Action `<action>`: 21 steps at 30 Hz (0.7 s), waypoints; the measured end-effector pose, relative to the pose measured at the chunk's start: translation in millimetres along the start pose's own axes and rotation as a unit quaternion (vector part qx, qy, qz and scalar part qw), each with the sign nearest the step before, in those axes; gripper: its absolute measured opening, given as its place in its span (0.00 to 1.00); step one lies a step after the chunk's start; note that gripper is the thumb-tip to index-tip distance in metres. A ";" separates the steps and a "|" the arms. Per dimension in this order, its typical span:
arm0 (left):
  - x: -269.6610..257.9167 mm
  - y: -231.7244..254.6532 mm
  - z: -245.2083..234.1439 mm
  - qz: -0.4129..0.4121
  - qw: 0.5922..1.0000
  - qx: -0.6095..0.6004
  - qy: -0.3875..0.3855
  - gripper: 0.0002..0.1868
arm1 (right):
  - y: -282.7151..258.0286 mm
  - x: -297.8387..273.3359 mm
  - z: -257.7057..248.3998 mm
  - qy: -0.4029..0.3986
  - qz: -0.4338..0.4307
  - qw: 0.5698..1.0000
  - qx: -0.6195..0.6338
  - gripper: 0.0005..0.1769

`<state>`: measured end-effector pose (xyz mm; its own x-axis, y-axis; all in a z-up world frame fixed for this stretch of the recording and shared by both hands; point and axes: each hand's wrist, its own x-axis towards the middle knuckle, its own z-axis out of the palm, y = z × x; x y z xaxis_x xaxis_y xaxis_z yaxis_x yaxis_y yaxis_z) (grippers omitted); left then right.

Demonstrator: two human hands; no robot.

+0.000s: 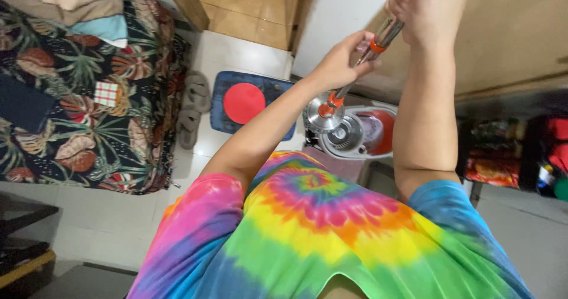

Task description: Prepare a mop and bucket and mop the tiled floor in a bathroom.

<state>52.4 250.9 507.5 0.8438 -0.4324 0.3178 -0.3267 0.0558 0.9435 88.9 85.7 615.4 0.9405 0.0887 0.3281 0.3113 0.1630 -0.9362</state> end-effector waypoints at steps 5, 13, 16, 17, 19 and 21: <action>-4.9 -17.9 -88.6 0.010 0.995 0.077 0.058 0.24 | 4.7 40.6 110.1 -0.010 -0.013 0.999 0.032 0.26; -12.1 -50.7 -196.9 -0.015 0.983 0.138 0.122 0.23 | 107.5 87.1 187.8 0.030 -0.044 0.998 0.037 0.25; -10.8 -67.5 -225.8 -0.029 0.985 0.106 0.134 0.22 | 146.4 106.2 197.7 0.011 -0.066 0.997 0.048 0.29; -11.9 -75.7 -235.3 0.007 0.979 0.126 0.158 0.23 | 155.0 111.7 202.3 0.021 -0.071 0.996 0.048 0.28; -14.2 -88.5 -254.3 0.041 0.972 0.144 0.182 0.23 | 168.7 125.0 208.8 0.030 -0.075 0.996 0.047 0.26; -15.4 -97.8 -276.3 -0.008 0.974 0.143 0.176 0.21 | 180.1 143.3 214.8 0.057 -0.057 0.996 0.035 0.22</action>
<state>189.0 500.7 436.4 0.9273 -0.0929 0.3625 -0.3742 -0.2226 0.9002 250.4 338.8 520.8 0.9102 -0.0454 0.4117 0.4103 0.2342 -0.8814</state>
